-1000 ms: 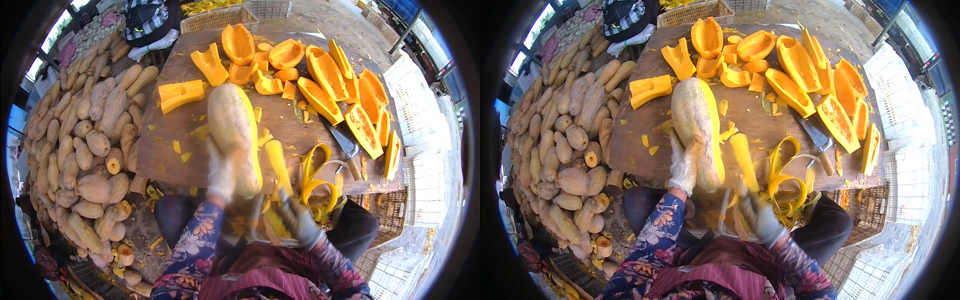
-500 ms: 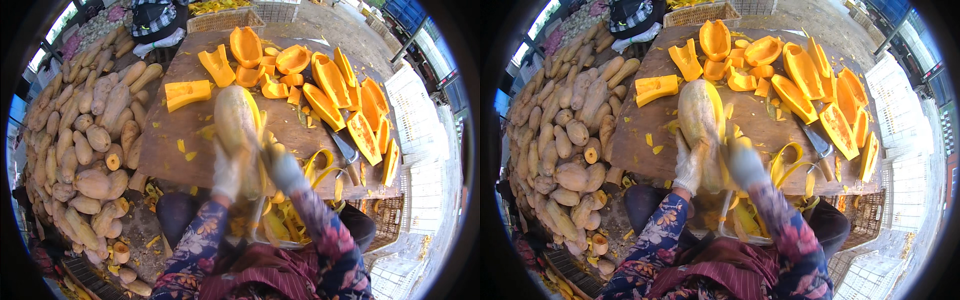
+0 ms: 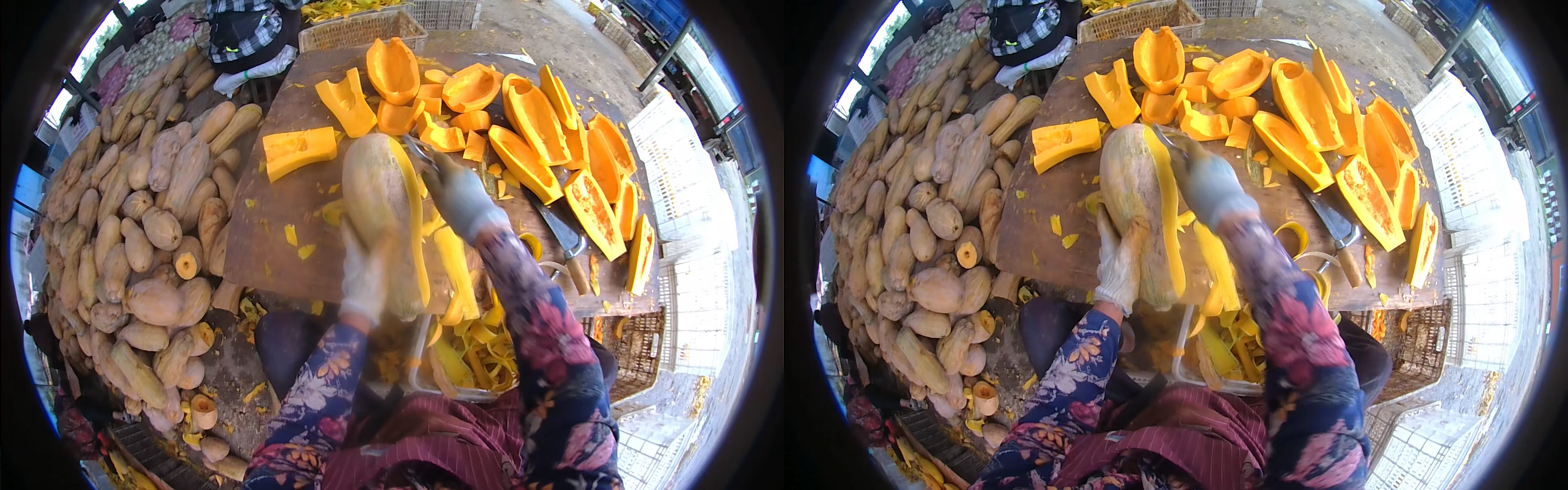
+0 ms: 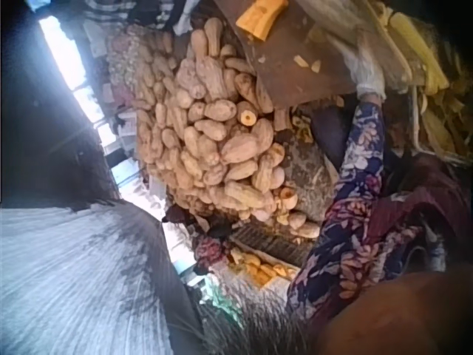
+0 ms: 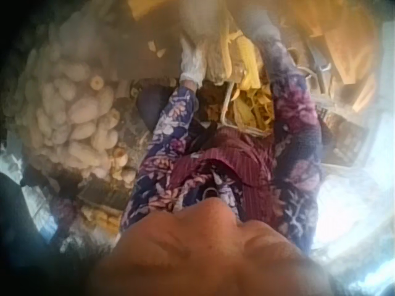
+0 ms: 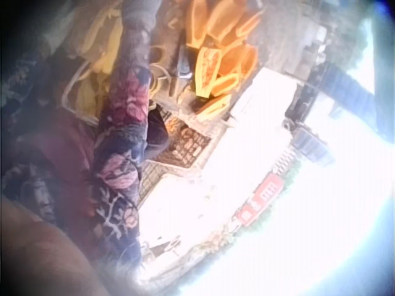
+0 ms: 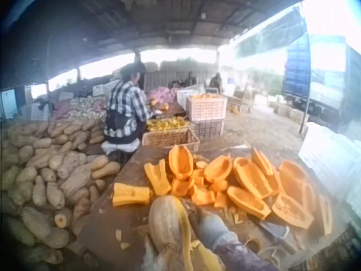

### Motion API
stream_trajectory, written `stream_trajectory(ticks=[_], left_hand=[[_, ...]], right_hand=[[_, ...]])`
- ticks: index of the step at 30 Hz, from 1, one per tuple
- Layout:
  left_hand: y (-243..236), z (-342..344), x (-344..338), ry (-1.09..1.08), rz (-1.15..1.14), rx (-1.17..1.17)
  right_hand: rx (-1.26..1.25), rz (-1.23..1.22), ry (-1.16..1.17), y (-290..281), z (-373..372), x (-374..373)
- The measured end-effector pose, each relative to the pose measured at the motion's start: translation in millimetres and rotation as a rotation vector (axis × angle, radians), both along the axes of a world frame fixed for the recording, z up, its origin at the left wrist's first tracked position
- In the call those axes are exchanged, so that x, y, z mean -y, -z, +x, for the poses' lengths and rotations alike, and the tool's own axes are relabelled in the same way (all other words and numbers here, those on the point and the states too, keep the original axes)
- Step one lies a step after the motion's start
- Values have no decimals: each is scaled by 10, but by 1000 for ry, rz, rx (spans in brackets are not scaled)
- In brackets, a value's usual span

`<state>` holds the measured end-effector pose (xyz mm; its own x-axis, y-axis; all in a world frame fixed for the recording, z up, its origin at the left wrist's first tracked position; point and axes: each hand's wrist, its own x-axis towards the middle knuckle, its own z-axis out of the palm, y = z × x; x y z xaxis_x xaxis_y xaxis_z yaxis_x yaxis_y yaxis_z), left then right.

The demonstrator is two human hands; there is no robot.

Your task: The person peels a butternut squash using a peeler, then cuts it into pieces with a knife. The peeled skin and cut pieces are placed on a wooden board.

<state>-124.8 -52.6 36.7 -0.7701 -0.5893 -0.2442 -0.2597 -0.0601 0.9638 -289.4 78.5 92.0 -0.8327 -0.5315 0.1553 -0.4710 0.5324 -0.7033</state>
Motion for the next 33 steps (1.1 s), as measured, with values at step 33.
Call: stream_trajectory(ticks=[33], left_hand=[[79, -2, 19, 11, 99, -130]], right_hand=[[-186, 356, -200, 246, 1320, -448]])
